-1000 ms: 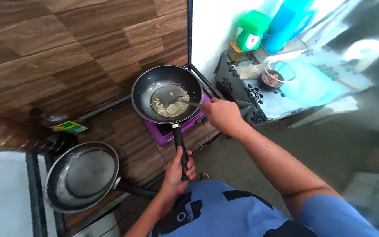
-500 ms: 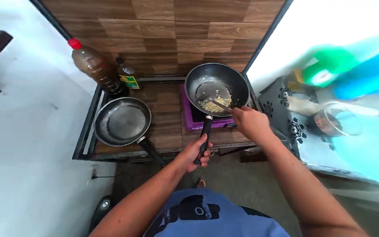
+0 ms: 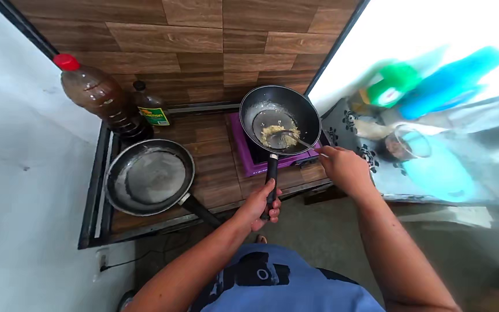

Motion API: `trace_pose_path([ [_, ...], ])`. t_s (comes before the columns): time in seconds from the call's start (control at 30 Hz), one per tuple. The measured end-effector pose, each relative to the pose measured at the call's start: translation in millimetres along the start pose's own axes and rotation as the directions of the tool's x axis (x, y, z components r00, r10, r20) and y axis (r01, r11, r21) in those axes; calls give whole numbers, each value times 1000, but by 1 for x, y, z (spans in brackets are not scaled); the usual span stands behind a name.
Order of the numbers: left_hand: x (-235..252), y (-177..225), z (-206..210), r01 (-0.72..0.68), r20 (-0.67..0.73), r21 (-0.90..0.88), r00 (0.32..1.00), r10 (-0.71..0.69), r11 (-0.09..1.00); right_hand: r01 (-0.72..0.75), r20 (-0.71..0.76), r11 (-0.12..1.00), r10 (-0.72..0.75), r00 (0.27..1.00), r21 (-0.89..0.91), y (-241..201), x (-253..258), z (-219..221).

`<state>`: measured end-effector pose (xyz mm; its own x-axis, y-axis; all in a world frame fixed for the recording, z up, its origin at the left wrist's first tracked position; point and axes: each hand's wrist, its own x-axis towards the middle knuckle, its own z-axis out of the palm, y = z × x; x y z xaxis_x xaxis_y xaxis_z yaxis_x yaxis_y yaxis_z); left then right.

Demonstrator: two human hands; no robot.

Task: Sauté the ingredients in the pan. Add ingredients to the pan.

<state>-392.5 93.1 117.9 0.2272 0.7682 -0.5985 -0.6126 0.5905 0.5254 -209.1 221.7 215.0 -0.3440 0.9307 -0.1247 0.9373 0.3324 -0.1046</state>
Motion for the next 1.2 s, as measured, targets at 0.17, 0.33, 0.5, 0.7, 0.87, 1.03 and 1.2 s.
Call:
trace_pose_path([
  [0.17,-7,23,-30,78,59,57,995,-82,995,-36,-44,997,33,998,-67,-10,-46,-31],
  [0.33,-11,38,-43,127,91,95,987,-136,987,-260,51,963,264,963,-77,-47,-29,-13],
  [0.5,-13,41,-44,129,46,107,990,-134,986,-317,-104,940,331,938,128,-49,16,24],
  [0.7,-24,39,-43,87,-26,182,996,-83,979,-387,-45,919,391,919,77,-45,10,25],
  [0.87,-25,32,-43,40,-10,193,999,-39,980,-294,-26,954,296,955,55,-54,-16,-9],
  [1.03,-23,27,-37,24,-16,188,1000,-21,982,-344,-37,934,349,936,99,-60,52,-4],
  [1.2,-22,25,-37,10,-28,170,1000,-5,985,-156,21,984,155,988,86,-80,71,18],
])
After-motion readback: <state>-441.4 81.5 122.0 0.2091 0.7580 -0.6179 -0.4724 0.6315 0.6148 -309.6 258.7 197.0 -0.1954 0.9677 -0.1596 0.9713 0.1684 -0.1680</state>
